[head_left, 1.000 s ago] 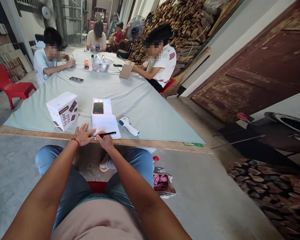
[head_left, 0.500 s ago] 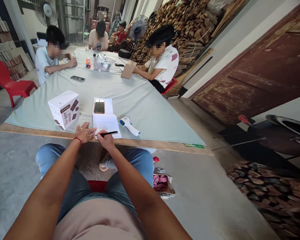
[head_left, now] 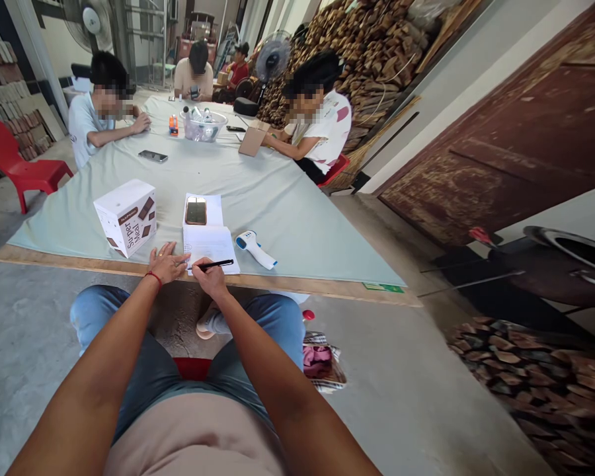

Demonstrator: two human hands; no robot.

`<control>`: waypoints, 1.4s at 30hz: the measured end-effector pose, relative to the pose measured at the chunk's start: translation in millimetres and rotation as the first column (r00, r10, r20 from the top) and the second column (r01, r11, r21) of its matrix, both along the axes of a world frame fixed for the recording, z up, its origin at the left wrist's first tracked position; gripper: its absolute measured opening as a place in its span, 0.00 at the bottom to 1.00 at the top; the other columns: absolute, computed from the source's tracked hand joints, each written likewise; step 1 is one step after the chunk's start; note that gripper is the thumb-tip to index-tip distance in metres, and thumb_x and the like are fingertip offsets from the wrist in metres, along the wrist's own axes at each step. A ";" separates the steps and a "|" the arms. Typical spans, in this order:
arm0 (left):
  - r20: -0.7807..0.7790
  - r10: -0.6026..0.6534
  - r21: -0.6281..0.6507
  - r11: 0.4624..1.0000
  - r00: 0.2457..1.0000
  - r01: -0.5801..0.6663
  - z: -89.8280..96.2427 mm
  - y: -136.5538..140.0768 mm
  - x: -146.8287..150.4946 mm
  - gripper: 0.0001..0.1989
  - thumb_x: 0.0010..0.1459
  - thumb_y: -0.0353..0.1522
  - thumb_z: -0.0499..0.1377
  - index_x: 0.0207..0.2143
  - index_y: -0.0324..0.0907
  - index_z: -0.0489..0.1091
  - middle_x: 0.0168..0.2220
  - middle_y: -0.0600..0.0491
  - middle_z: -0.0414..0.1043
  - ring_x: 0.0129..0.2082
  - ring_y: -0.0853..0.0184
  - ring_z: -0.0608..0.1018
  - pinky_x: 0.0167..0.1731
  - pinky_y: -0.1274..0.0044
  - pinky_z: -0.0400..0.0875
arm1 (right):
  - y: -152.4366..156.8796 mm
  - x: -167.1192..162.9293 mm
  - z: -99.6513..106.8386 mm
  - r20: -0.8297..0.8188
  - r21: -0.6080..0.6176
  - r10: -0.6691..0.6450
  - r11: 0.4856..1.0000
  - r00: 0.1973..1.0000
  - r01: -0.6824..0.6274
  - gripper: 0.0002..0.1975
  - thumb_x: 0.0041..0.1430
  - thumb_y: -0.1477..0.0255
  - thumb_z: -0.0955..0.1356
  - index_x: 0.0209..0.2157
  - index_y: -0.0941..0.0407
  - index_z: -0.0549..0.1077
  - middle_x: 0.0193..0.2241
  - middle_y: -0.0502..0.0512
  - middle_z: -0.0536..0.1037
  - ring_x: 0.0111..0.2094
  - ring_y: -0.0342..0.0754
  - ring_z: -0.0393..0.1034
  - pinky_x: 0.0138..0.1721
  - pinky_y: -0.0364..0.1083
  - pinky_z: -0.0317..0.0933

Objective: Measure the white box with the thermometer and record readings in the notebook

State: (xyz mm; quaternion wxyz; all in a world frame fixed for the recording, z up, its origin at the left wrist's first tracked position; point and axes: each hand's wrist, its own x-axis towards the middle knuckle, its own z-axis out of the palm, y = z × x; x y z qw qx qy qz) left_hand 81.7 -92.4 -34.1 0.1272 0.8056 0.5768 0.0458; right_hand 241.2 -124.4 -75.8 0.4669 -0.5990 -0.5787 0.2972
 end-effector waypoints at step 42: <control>0.090 -0.001 -0.011 1.000 0.996 0.002 -2.0 1.9 -0.9 0.21 0.64 0.42 0.54 0.59 0.55 0.69 0.71 0.50 0.46 0.70 0.54 0.49 0.65 0.53 0.36 | 3.2 3.2 -3.2 -0.031 -0.008 -0.004 1.000 1.000 0.003 0.06 0.47 0.66 0.64 0.25 0.52 0.71 0.23 0.47 0.75 0.29 0.48 0.70 0.34 0.45 0.64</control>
